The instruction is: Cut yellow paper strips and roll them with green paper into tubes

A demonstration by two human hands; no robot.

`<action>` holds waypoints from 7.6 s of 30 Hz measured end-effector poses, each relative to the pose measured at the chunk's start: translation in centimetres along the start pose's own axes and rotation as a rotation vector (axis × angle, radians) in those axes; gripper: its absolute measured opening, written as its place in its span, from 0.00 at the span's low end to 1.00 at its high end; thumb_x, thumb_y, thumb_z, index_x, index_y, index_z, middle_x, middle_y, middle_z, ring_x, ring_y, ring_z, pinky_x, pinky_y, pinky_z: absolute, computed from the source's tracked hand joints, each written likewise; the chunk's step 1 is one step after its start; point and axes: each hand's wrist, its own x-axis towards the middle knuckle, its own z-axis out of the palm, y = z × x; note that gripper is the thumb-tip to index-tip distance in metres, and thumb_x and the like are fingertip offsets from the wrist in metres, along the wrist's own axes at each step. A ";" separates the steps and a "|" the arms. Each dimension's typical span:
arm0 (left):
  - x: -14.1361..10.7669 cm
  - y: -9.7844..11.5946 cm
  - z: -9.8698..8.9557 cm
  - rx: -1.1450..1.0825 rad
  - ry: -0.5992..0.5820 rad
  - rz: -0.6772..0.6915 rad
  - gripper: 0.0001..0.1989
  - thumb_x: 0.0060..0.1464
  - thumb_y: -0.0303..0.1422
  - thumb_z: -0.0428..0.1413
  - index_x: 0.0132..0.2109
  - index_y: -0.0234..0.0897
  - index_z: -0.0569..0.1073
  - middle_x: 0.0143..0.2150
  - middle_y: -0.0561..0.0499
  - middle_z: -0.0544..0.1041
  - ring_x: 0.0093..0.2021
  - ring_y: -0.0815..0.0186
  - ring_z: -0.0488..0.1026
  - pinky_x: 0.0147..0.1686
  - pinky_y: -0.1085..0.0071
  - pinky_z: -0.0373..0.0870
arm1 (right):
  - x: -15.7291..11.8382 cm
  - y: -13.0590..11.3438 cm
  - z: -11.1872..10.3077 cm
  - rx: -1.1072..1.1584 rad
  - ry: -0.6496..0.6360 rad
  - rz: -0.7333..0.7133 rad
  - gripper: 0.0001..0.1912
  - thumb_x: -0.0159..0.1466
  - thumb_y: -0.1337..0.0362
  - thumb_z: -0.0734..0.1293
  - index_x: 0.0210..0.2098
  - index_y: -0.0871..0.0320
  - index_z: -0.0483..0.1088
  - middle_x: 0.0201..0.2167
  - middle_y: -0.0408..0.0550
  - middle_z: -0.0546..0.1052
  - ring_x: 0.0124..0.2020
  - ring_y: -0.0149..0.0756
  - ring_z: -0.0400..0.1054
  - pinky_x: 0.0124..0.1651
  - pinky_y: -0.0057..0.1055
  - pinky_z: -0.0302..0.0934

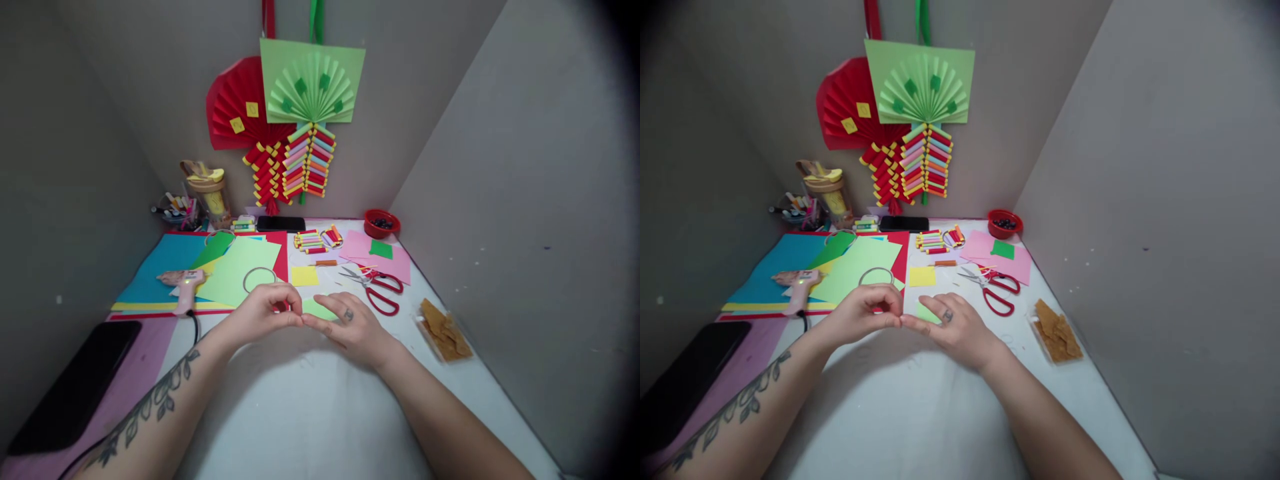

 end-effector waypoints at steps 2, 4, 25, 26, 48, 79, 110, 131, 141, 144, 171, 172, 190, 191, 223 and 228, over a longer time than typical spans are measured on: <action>0.0 0.1 0.0 -0.006 -0.015 0.009 0.10 0.48 0.40 0.59 0.31 0.37 0.75 0.33 0.48 0.76 0.33 0.67 0.70 0.32 0.72 0.67 | 0.0 0.0 0.0 0.011 0.001 -0.015 0.27 0.63 0.70 0.62 0.55 0.32 0.62 0.53 0.43 0.68 0.48 0.40 0.64 0.51 0.42 0.59; 0.1 0.1 -0.1 -0.006 -0.037 0.032 0.10 0.49 0.40 0.58 0.31 0.38 0.75 0.33 0.47 0.76 0.35 0.65 0.71 0.34 0.71 0.68 | -0.1 0.1 0.1 0.027 -0.002 -0.033 0.26 0.63 0.70 0.61 0.55 0.33 0.62 0.54 0.43 0.68 0.48 0.40 0.64 0.51 0.42 0.59; 0.4 -4.6 2.3 0.587 0.028 -0.103 0.10 0.51 0.28 0.50 0.33 0.41 0.77 0.36 0.49 0.78 0.37 0.62 0.72 0.37 0.69 0.65 | -0.3 2.4 3.8 0.064 -0.200 0.335 0.17 0.62 0.63 0.62 0.50 0.53 0.71 0.53 0.52 0.70 0.54 0.44 0.61 0.54 0.46 0.57; 0.3 -4.4 3.0 0.632 -0.017 -0.079 0.11 0.52 0.29 0.50 0.35 0.40 0.77 0.38 0.48 0.78 0.39 0.60 0.72 0.38 0.68 0.65 | -0.3 2.2 3.8 0.059 -0.209 0.336 0.17 0.62 0.63 0.62 0.50 0.53 0.70 0.54 0.53 0.70 0.54 0.44 0.61 0.54 0.46 0.58; -0.1 -3.0 6.3 0.782 -0.149 -0.180 0.13 0.54 0.31 0.51 0.47 0.34 0.69 0.46 0.43 0.70 0.47 0.58 0.66 0.48 0.63 0.62 | 9.7 5.6 5.8 0.085 -0.314 0.446 0.17 0.57 0.74 0.61 0.46 0.60 0.68 0.45 0.53 0.73 0.48 0.41 0.63 0.48 0.33 0.57; -0.6 -1.6 7.1 0.686 -0.267 -0.121 0.09 0.54 0.35 0.53 0.41 0.38 0.73 0.39 0.47 0.74 0.40 0.61 0.71 0.38 0.69 0.66 | 8.6 5.9 2.2 0.016 -0.026 0.432 0.21 0.61 0.75 0.59 0.50 0.53 0.70 0.40 0.49 0.74 0.42 0.37 0.64 0.47 0.35 0.56; 3.1 -6.7 4.5 1.025 -0.024 -0.098 0.13 0.60 0.30 0.46 0.37 0.34 0.74 0.34 0.44 0.72 0.40 0.60 0.67 0.41 0.65 0.63 | 2.5 4.4 3.7 0.041 -0.243 0.264 0.14 0.61 0.73 0.60 0.41 0.57 0.74 0.42 0.49 0.77 0.45 0.38 0.65 0.49 0.36 0.55; 3.1 -6.7 3.9 0.981 -0.024 -0.105 0.10 0.58 0.29 0.48 0.35 0.35 0.74 0.33 0.45 0.76 0.37 0.60 0.70 0.38 0.65 0.63 | 3.2 4.4 4.8 0.040 -0.199 0.308 0.09 0.62 0.69 0.60 0.39 0.59 0.70 0.37 0.51 0.75 0.44 0.38 0.64 0.45 0.33 0.58; 3.1 -6.8 4.4 0.919 0.075 -0.110 0.11 0.58 0.31 0.47 0.36 0.37 0.75 0.37 0.46 0.75 0.39 0.62 0.69 0.40 0.67 0.63 | 3.8 4.4 5.4 0.015 -0.204 0.374 0.08 0.63 0.68 0.60 0.34 0.59 0.71 0.38 0.51 0.73 0.43 0.39 0.61 0.46 0.33 0.56; 3.2 -7.0 4.3 0.845 0.142 -0.164 0.12 0.57 0.32 0.48 0.35 0.38 0.76 0.40 0.48 0.73 0.40 0.65 0.69 0.39 0.71 0.63 | 3.7 4.6 5.3 0.040 -0.177 0.408 0.09 0.63 0.68 0.60 0.33 0.60 0.72 0.37 0.50 0.72 0.42 0.38 0.61 0.46 0.32 0.56; 4.3 -6.8 5.0 0.883 0.261 -0.366 0.11 0.53 0.32 0.47 0.31 0.38 0.74 0.34 0.50 0.71 0.32 0.67 0.68 0.27 0.71 0.57 | 4.3 5.6 5.6 -0.084 -0.289 0.592 0.12 0.63 0.64 0.57 0.36 0.60 0.70 0.40 0.53 0.70 0.43 0.42 0.60 0.43 0.33 0.53; 4.4 -6.8 5.0 0.885 0.261 -0.368 0.11 0.52 0.32 0.48 0.30 0.38 0.74 0.34 0.50 0.71 0.32 0.67 0.69 0.27 0.70 0.57 | 4.4 5.6 5.6 -0.089 -0.288 0.591 0.12 0.63 0.64 0.57 0.36 0.61 0.71 0.40 0.53 0.70 0.43 0.42 0.60 0.43 0.33 0.53; 4.1 -7.0 4.5 0.826 0.264 -0.381 0.10 0.51 0.31 0.51 0.39 0.41 0.76 0.41 0.51 0.71 0.36 0.66 0.69 0.31 0.71 0.62 | 4.2 6.0 5.9 0.003 -0.202 0.632 0.05 0.60 0.65 0.63 0.36 0.58 0.65 0.37 0.49 0.71 0.40 0.40 0.61 0.40 0.33 0.54; 3.9 -7.1 4.4 0.822 0.249 -0.327 0.11 0.52 0.31 0.51 0.40 0.43 0.76 0.43 0.51 0.71 0.37 0.66 0.69 0.33 0.71 0.62 | 4.2 6.1 5.9 0.034 -0.186 0.638 0.05 0.59 0.66 0.63 0.36 0.58 0.64 0.36 0.48 0.71 0.39 0.39 0.61 0.40 0.32 0.54; 1.4 -7.2 4.0 0.837 0.221 -0.182 0.16 0.58 0.29 0.44 0.46 0.42 0.75 0.45 0.48 0.73 0.43 0.64 0.69 0.39 0.70 0.66 | 1.4 4.4 3.7 -0.157 -0.139 0.588 0.17 0.59 0.73 0.59 0.41 0.56 0.75 0.50 0.50 0.71 0.50 0.44 0.55 0.51 0.40 0.48; 1.4 -6.9 4.1 0.859 0.226 -0.162 0.15 0.58 0.28 0.45 0.43 0.40 0.75 0.43 0.48 0.73 0.43 0.64 0.69 0.39 0.70 0.66 | 1.7 3.9 3.8 -0.079 -0.116 0.465 0.20 0.59 0.73 0.59 0.46 0.54 0.73 0.51 0.49 0.70 0.53 0.44 0.54 0.55 0.40 0.47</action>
